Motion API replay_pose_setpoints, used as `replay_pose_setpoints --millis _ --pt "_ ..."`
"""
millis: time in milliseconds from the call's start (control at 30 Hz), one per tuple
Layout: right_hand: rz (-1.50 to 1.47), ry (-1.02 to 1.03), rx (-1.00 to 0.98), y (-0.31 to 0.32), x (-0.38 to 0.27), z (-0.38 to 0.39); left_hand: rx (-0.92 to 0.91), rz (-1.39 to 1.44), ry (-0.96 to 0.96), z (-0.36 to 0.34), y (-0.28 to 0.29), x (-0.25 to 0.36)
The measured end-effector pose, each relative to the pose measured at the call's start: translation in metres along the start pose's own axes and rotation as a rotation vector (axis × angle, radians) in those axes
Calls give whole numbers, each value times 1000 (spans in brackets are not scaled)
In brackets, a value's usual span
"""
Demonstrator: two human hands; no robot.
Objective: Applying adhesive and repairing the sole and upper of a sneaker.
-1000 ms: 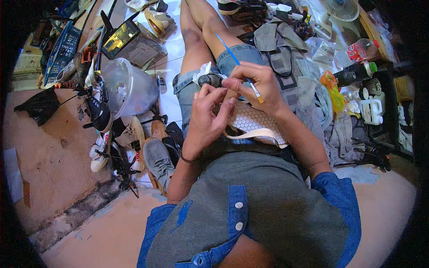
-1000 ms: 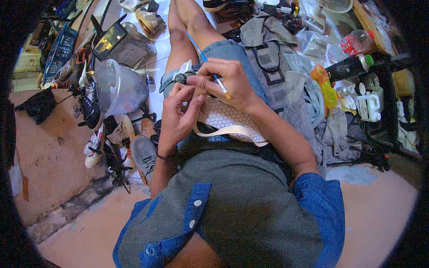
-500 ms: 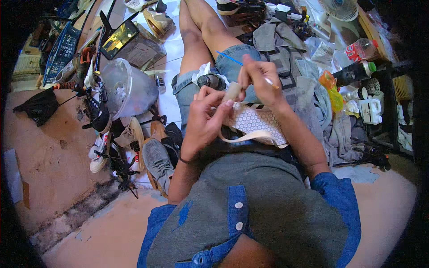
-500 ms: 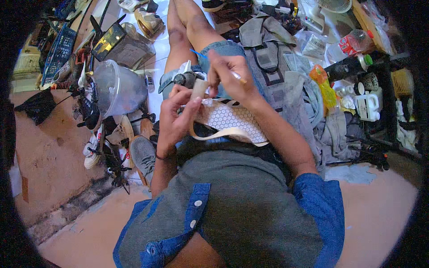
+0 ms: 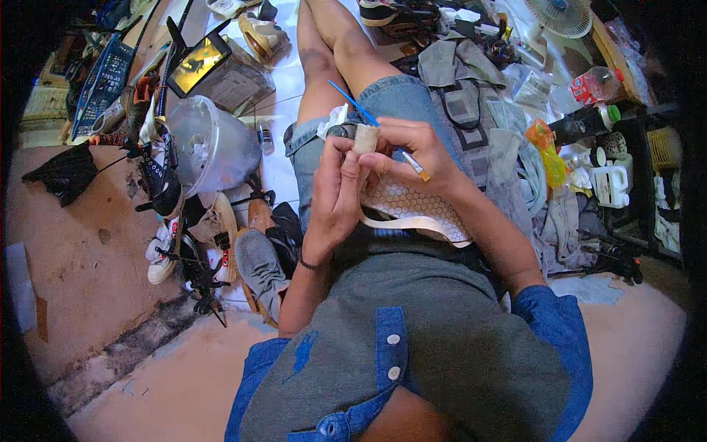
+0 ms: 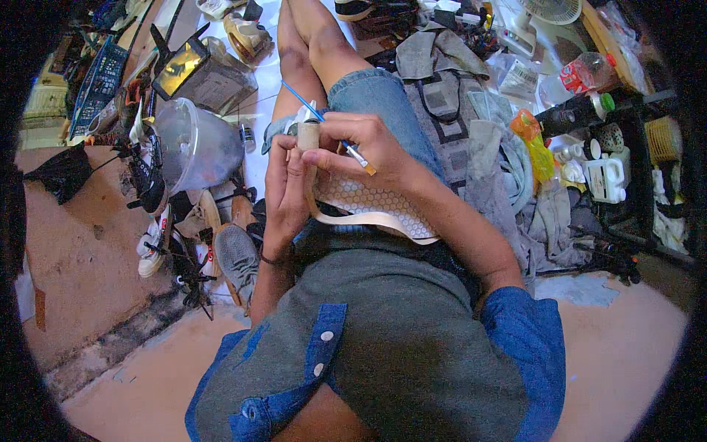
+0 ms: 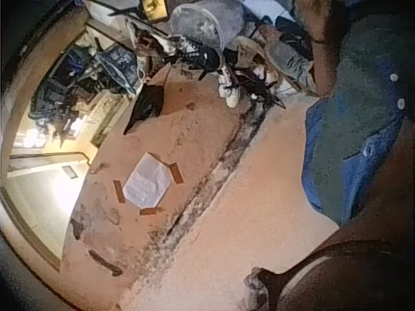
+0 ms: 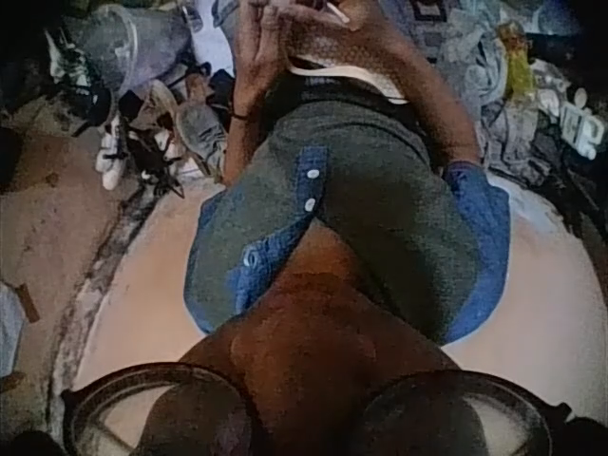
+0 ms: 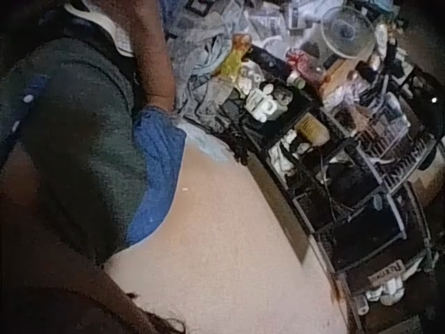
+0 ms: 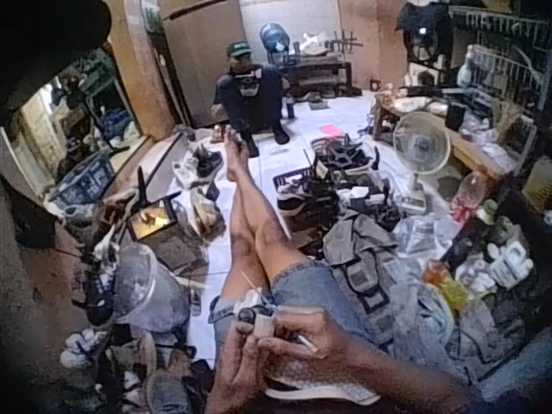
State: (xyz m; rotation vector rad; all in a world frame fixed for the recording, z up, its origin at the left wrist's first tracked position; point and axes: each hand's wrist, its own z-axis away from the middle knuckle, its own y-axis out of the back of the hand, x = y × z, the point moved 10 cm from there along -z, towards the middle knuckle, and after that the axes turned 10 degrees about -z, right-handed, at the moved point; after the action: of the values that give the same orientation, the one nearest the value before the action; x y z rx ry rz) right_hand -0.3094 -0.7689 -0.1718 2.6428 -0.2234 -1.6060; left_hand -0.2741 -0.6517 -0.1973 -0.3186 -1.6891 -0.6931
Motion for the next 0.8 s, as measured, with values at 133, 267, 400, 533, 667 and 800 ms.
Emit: replay_pose_setpoints --millis 133,267,400,533,667,800 --pt "-31 90 -33 0 -4 0 -38 -20 33 1 -4 -2" --pt "-163 -55 -86 -2 11 5 4 82 76 1 -3 -3" --pt "-537 -292 129 15 36 9 15 172 152 1 -3 -9" --pt "-422 -279 177 19 36 7 14 112 134 -1 -2 -9" --pt "-413 -250 216 25 35 11 22 186 143 -1 -2 -15" --pt "-355 -269 214 30 35 12 34 153 95 -4 0 -10"
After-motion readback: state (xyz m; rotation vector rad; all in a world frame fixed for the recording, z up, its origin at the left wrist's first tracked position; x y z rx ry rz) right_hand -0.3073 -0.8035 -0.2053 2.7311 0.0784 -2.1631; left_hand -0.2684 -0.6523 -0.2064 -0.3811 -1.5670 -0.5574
